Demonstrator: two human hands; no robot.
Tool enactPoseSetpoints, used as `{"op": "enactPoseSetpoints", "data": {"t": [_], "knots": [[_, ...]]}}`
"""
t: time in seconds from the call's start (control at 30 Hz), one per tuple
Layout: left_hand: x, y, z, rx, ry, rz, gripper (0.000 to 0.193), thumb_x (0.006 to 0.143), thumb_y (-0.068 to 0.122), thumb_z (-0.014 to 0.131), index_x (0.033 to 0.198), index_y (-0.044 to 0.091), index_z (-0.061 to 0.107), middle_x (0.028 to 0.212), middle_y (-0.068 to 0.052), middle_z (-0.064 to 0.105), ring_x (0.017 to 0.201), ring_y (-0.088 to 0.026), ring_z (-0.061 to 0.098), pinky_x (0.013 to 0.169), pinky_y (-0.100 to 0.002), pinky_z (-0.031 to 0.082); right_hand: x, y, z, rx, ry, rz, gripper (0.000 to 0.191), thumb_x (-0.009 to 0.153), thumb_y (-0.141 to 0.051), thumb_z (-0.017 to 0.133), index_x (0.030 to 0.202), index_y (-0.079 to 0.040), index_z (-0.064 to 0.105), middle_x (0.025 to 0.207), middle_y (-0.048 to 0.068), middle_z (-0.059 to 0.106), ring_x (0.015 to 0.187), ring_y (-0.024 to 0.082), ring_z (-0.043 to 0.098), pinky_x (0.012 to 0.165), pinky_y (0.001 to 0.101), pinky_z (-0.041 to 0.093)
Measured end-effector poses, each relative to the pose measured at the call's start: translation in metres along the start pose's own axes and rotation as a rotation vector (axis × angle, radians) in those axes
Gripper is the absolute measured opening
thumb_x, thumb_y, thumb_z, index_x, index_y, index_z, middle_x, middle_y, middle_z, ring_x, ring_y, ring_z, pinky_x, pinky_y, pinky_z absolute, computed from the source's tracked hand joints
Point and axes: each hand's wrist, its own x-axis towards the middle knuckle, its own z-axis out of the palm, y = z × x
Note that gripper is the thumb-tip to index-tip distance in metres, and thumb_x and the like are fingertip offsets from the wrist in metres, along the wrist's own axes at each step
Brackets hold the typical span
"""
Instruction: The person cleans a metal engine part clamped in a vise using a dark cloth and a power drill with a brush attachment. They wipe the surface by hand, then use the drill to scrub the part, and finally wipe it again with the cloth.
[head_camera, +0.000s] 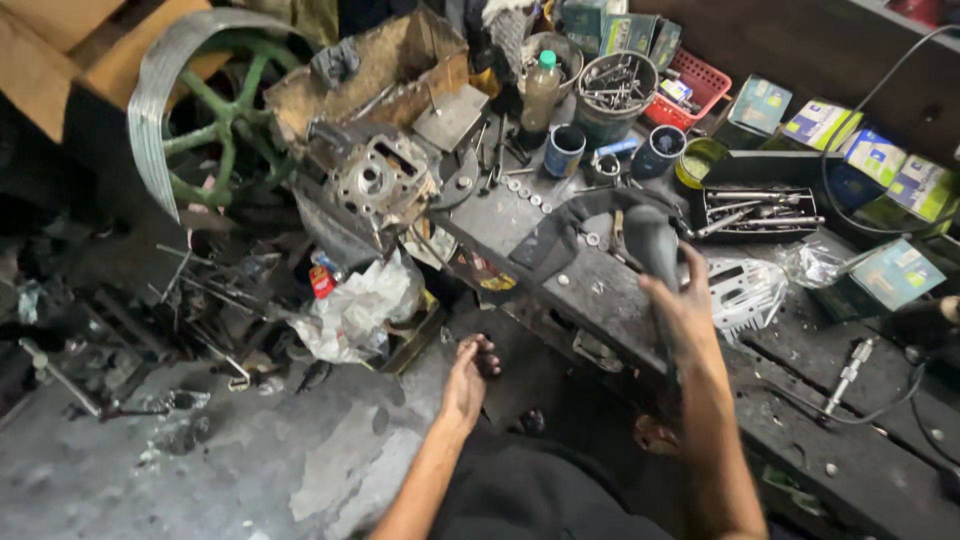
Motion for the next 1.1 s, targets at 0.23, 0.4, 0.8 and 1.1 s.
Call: {"op": "enactPoseSetpoints", "data": {"t": [0.23,0.4,0.8,1.1], "knots": [[0.027,0.065,0.101,0.142,-0.193,-0.152,0.044,0.093,0.040,0.054,0.131,0.019,0.050,0.123,-0.007,0.067,0.108,-0.026,0.065,0.088,-0.046,0.056,-0.082,-0.019,-0.012,0.083,-0.300,-0.155,0.095,0.072,-0.011,0.079,0.157,-0.016,0.038,0.120,0.016,0.066,0.100,0.021,0.068,0.082,0.0344,0.057],[0.038,0.100,0.151,0.174,-0.220,-0.438,0.065,0.090,0.055,0.058,0.136,0.010,0.056,0.127,-0.011,0.069,0.108,-0.025,0.069,0.089,-0.043,0.057,-0.092,0.005,0.025,-0.299,-0.507,-0.389,0.100,0.070,-0.016,0.086,0.156,-0.017,0.036,0.111,0.017,0.074,0.092,0.031,0.074,0.077,0.0380,0.060],[0.052,0.132,0.145,0.297,-0.236,-0.190,0.040,0.081,0.026,0.076,0.113,0.003,0.068,0.101,-0.013,0.075,0.088,-0.022,0.073,0.080,-0.038,0.061,-0.084,0.057,0.092,-0.651,-0.602,-0.679,0.099,0.076,-0.035,0.083,0.154,-0.004,0.031,0.111,0.019,0.069,0.085,0.039,0.071,0.073,0.0439,0.058],[0.049,0.140,0.123,0.596,-0.983,0.244,0.043,0.084,0.017,0.083,0.120,0.005,0.062,0.111,-0.010,0.076,0.106,-0.018,0.074,0.098,-0.035,0.059,-0.017,0.161,0.103,-0.043,-1.272,0.458,0.053,0.099,-0.037,0.061,0.139,-0.002,0.053,0.121,0.003,0.067,0.110,0.016,0.060,0.096,0.0313,0.050]]}}
